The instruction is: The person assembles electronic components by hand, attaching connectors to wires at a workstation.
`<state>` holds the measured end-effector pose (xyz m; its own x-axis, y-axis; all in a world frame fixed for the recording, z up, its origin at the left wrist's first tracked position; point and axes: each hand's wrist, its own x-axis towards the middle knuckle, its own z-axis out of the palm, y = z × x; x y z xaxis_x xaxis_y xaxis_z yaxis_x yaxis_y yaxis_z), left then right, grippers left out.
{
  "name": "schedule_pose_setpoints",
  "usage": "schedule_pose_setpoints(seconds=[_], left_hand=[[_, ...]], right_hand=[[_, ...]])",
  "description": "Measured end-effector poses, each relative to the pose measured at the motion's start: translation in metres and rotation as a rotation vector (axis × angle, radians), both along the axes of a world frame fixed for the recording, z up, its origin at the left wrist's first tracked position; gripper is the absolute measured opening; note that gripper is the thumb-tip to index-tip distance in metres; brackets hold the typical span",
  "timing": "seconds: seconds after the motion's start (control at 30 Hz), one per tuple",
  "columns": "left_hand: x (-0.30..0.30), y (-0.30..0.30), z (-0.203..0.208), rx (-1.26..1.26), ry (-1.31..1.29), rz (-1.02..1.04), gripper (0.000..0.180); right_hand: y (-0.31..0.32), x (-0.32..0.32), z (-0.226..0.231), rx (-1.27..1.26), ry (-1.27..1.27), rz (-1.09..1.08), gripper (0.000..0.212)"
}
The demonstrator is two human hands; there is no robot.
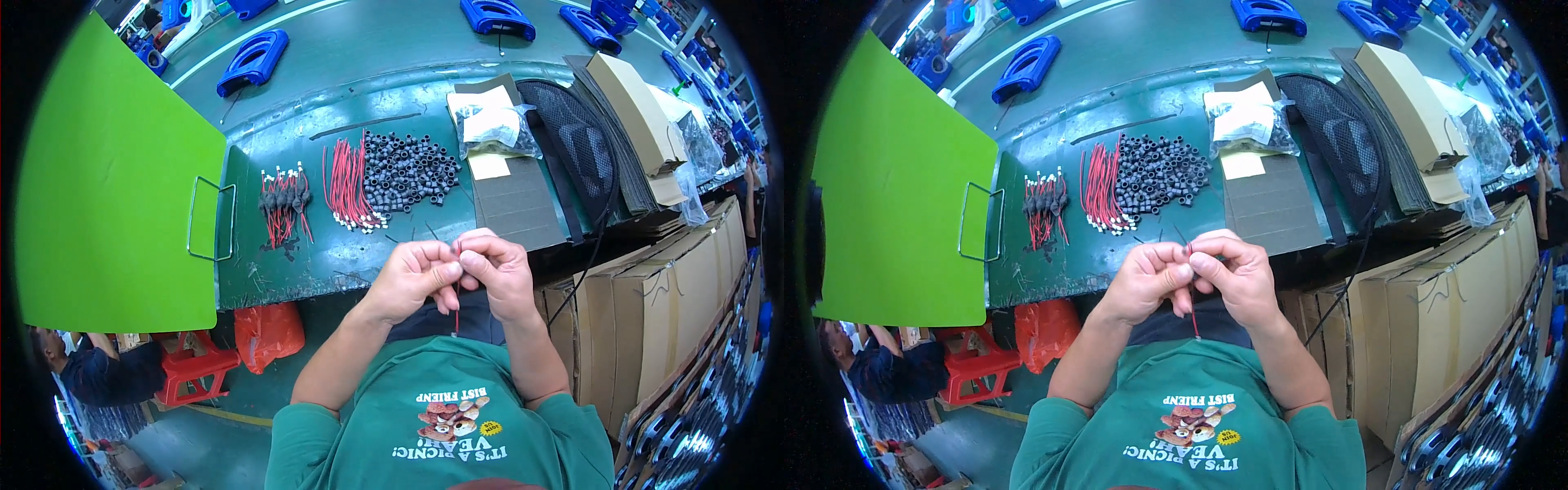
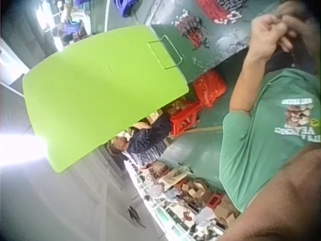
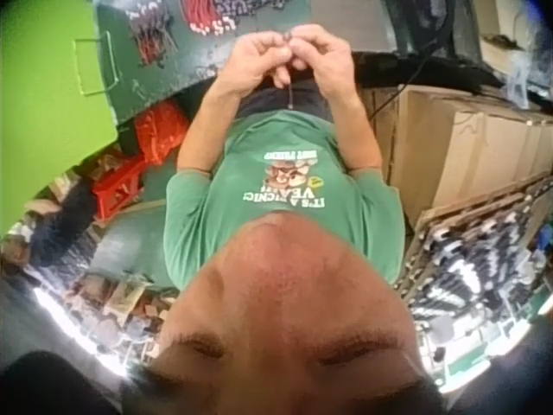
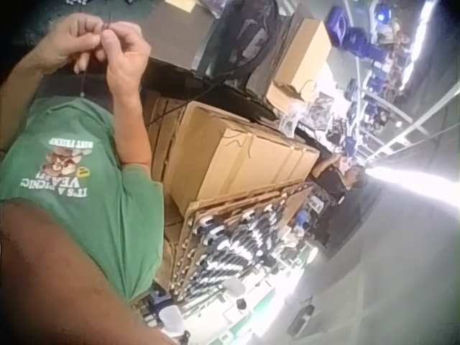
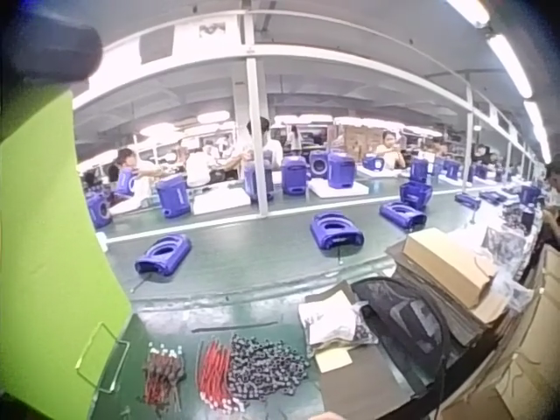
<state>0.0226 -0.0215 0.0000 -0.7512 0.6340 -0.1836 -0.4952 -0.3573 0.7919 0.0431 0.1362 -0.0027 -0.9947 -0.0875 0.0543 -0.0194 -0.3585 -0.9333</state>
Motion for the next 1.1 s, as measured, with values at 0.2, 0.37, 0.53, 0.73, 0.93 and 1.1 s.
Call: schedule_pose_setpoints(seconds=[0.2,0.37,0.53,0.73,0.93,1.1], left_hand=[[0.004,0.005,-0.007,0.003,-0.109,0.046,0.009],[0.006,0.006,-0.008,0.171,-0.142,0.089,0.009],[0.007,0.004,-0.013,0.248,-0.151,0.118,0.010],[0.009,0.005,-0.015,0.330,-0.269,0.245,0.009],[0.010,0.005,-0.013,0.316,-0.241,0.342,0.009],[0.013,0.008,-0.011,0.245,-0.185,0.392,0.008]], right_hand=[[0.002,-0.007,0.003,-0.150,-0.045,-0.201,0.008],[0.002,-0.005,0.002,-0.130,-0.107,-0.081,0.013],[0.002,-0.006,0.006,-0.143,0.041,-0.220,0.019],[0.013,0.002,0.012,0.009,0.172,-0.064,0.008],[0.025,-0.005,0.024,0.547,0.510,0.027,0.010],[0.018,-0.002,0.031,0.696,0.415,-0.018,0.009]])
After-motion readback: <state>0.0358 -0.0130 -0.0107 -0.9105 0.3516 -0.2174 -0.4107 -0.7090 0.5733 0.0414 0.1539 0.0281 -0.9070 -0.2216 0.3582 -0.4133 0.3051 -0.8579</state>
